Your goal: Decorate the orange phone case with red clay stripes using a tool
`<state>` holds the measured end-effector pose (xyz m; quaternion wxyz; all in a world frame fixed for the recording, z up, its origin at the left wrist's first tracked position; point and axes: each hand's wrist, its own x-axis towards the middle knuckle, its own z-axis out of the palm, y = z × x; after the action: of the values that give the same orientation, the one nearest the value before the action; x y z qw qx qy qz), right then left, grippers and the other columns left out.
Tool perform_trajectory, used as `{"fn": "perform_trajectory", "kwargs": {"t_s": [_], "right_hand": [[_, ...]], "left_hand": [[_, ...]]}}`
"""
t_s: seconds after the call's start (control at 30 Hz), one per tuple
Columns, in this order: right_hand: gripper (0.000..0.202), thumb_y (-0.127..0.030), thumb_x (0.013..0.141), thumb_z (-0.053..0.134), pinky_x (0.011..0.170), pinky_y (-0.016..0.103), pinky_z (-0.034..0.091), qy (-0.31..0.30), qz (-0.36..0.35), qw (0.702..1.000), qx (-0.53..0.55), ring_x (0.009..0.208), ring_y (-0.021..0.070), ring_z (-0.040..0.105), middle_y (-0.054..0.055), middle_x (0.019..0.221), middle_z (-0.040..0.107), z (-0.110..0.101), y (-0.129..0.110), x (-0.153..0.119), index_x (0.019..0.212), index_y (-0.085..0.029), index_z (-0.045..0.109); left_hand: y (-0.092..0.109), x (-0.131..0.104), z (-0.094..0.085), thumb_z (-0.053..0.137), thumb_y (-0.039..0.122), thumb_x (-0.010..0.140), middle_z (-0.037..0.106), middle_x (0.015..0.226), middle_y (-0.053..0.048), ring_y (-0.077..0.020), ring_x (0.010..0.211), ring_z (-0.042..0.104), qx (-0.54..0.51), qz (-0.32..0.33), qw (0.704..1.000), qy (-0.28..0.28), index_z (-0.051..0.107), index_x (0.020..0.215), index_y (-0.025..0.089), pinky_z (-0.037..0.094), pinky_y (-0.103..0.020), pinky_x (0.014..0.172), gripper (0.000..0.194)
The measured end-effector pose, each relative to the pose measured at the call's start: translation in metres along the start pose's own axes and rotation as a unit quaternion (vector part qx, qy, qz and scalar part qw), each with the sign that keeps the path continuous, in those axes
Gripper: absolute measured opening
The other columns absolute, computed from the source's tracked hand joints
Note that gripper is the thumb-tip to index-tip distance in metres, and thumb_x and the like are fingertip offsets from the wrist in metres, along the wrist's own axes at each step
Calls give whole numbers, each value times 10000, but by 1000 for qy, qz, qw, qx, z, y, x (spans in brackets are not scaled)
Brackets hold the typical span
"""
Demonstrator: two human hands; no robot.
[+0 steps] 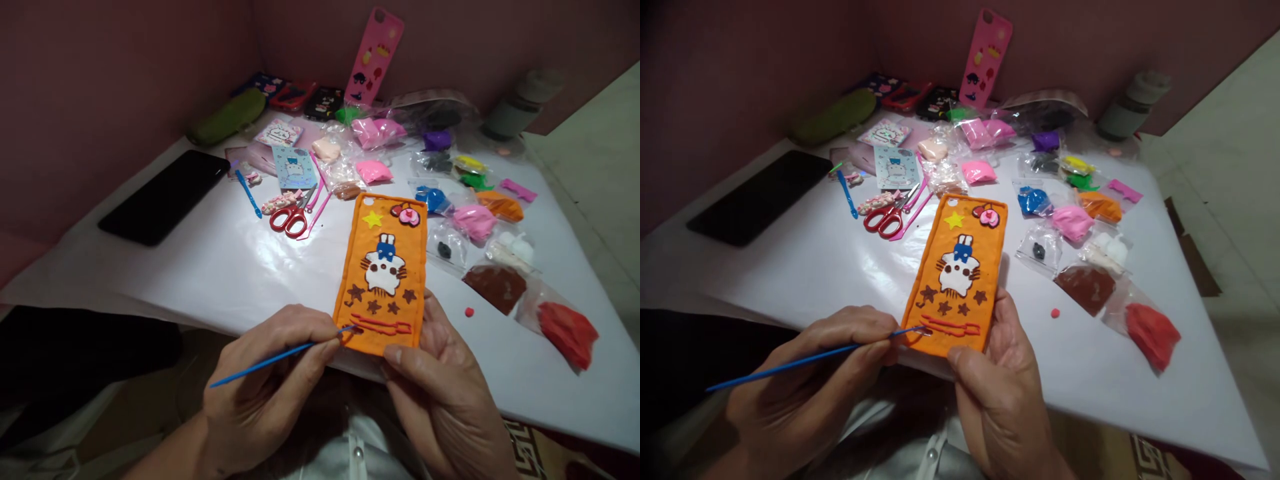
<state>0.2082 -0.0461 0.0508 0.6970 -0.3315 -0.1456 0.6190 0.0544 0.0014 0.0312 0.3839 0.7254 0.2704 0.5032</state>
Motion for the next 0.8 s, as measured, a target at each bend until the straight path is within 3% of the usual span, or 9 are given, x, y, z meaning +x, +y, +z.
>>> {"fn": "perform_trajectory", "kwargs": {"t_s": [0.27,0.47,0.8], "right_hand": [[483,48,803,609,1032,511,542,-3,4,1000,15,1056,261,731,60,1158,759,0,-1,0,1174,-255,666],[461,36,809,605,1039,498,540,-4,5,1000,12,1040,252,734,71,1143,762,1,-1,0,1180,-230,665],[446,-4,800,638,961,446,602,5,11,1000,-7,978,240,750,60,1100,770,0,-1,0,1172,-249,659]], "left_hand": [[0,2,-4,613,-17,890,731,949,1,-84,875,703,27,18,999,-31,643,1096,163,590,-141,824,276],[3,2,-2,624,-10,882,744,932,5,-81,867,715,51,26,998,-18,644,1077,168,591,-122,828,265],[2,1,-4,611,-14,874,756,948,-8,-89,874,732,83,46,995,-33,622,1099,166,599,-127,843,289]]}}
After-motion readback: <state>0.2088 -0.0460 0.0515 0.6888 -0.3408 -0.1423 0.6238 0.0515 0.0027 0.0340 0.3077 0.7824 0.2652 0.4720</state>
